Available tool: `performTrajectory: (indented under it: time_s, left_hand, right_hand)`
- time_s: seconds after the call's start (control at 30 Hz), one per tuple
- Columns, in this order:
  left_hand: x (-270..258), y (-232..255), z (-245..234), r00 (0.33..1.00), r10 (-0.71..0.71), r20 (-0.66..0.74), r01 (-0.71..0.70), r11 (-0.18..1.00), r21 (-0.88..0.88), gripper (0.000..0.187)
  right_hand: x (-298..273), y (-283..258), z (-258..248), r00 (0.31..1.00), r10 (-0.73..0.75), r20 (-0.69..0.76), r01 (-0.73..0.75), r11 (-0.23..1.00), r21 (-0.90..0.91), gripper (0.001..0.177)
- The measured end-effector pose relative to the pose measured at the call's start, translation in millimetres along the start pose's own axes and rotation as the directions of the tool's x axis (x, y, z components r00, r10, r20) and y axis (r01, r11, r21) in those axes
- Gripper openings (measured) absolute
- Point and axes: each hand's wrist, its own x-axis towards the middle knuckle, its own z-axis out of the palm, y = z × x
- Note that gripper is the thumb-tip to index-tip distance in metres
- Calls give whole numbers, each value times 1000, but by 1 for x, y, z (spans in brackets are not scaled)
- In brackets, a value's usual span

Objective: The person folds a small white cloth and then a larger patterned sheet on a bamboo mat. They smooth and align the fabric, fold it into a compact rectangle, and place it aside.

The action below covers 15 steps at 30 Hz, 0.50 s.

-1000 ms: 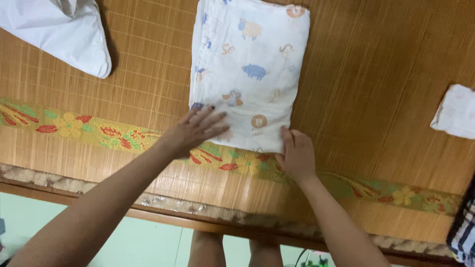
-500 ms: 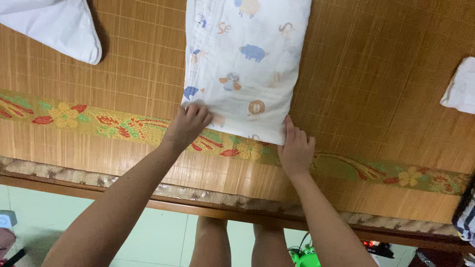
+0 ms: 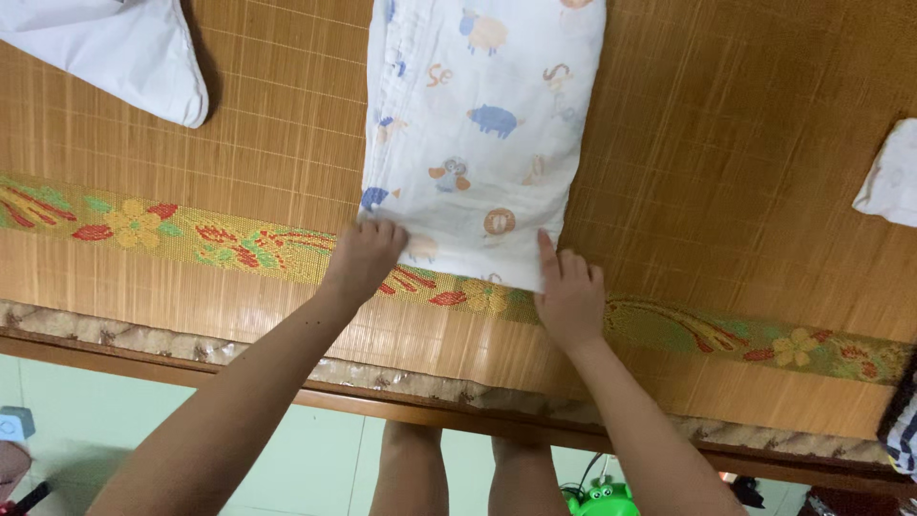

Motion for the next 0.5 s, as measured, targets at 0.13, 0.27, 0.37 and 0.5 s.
performTrajectory:
  time_s: [0.13, 0.27, 0.37, 0.5]
  left_hand:
    - [22, -12, -39, 940, -9, 341, 172, 875, -452, 48]
    - [57, -14, -77, 983, -160, 92, 185, 821, -540, 76]
    - [71, -13, -92, 980, -87, -178, -28, 828, -559, 107]
    - [75, -26, -88, 956, 81, 282, 61, 884, -463, 125]
  right_hand:
    - [2, 9, -14, 986, -160, 54, 150, 977, 152, 69]
    - [44, 17, -15, 992, -127, -20, 127, 992, 2, 56]
    - [77, 15, -15, 992, -126, -18, 127, 989, 69, 62]
    - [104, 34, -27, 966, -102, 239, 115, 993, -42, 70]
